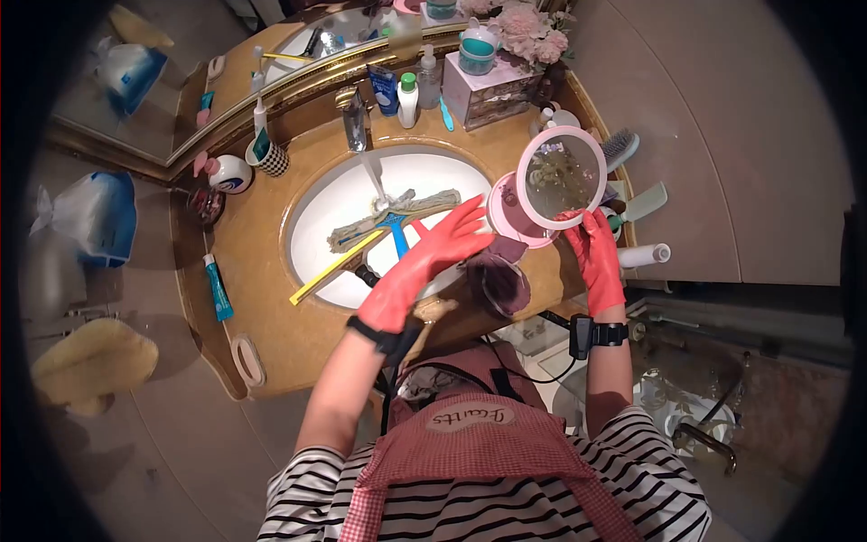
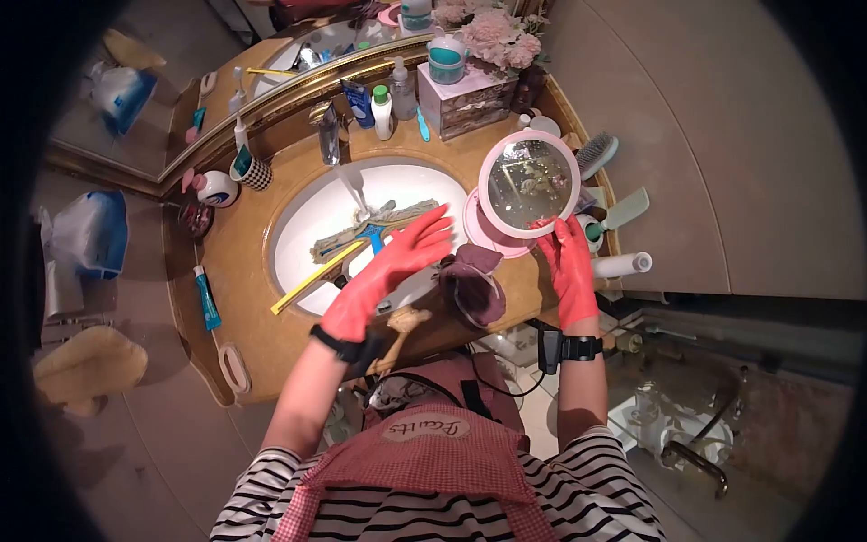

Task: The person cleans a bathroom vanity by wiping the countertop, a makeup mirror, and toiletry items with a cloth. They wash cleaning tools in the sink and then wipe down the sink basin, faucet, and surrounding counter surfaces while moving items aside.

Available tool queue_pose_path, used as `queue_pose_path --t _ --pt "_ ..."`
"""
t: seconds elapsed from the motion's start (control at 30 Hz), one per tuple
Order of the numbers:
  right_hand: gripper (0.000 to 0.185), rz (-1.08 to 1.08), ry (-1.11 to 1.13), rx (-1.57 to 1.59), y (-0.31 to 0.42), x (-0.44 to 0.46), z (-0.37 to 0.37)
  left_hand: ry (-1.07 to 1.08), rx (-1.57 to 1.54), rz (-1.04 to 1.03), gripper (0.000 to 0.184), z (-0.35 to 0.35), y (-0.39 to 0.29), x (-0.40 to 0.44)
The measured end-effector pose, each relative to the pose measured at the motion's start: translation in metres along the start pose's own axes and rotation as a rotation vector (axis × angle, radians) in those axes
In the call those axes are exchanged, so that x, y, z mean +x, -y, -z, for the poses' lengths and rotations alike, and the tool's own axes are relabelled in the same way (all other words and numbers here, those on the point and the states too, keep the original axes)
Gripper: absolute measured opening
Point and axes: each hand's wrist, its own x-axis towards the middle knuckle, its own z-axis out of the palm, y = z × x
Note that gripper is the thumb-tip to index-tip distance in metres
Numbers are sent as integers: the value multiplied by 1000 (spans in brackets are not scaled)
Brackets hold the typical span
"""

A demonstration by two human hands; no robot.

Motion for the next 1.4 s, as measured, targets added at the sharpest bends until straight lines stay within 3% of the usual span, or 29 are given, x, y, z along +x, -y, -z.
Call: queue_pose_path --t 0.03,0.1,0.13,0.2,0.27,0.33,0.37,0.47,0.53,0.63,0.67,0.7,0.73,0.8,0.83,0.87,0.93,1.0,1.07,1.13,1.17,1.23,1.27,1.33,1.4 --pt "34 -26 -28 3 -5 4 3 -12 2 -2 73 -11 -1 15" --pt "32 -57 -53 9 -6 4 1 170 -273 -95 77 -29 -5 42" --pt "33 -38 -52 -3 -7 2 -6 160 -270 -97 77 -37 -6 51" --pt "33 -35 -51 -9 -4 -6 -25 152 -617 -34 83 -47 -5 62" --pt "35 -21 57 42 8 -10 -44 108 -739 -94 86 -49 -16 55" --pt "35 -33 92 54 20 -11 -64 480 -1378 -120 89 -26 -6 51" --pt "35 -26 175 52 26 -12 -74 104 -627 -235 90 -37 -30 26" --pt "31 -44 278 19 38 -17 -103 59 -435 -354 81 -1 -27 -18" --pt "26 -162 612 115 31 -9 -112 -178 -560 -377 66 19 -29 -48" --pt "21 -219 697 77 15 -22 -143 -548 471 -237 57 11 -59 -85" --pt "21 -227 776 -8 4 -27 -151 -534 719 -236 61 7 -62 -103" --pt "24 -272 737 65 -12 -36 -163 -491 879 -321 55 74 -7 -129" --pt "27 -316 694 136 -29 -46 -174 -613 1017 -327 50 78 5 -144" --pt "35 -306 766 99 -48 -57 -186 -855 916 17 55 50 -6 -152" --pt "46 -318 772 -86 -54 -57 -182 -903 819 34 55 42 -10 -158" --pt "46 -316 780 -77 -65 -57 -170 -897 668 -25 55 36 -12 -168" --pt "64 464 717 -926 -79 -58 -133 -863 323 -123 55 21 -18 -185" --pt "83 709 779 -1515 -67 -59 -81 -801 59 -179 55 8 -22 -194" --pt "82 678 794 -1597 -58 -61 -47 -767 -72 -220 55 -3 -25 -199" --pt "66 736 880 -1286 -91 -41 -17 -755 -67 -350 38 -17 -33 -197" --pt "66 747 894 -1264 -101 -35 -16 -791 -22 -328 38 -11 -28 -198" --pt "52 399 789 -900 -107 -28 -12 -849 72 -253 47 -7 -26 -193" --pt "52 406 779 -904 -93 -32 -26 -838 73 -256 47 0 -26 -187" --pt "50 276 693 -465 -46 -52 -91 -707 493 -105 56 17 -25 -173" --pt "49 400 807 -341 -22 -68 -141 -649 324 -73 61 2 -35 -156"
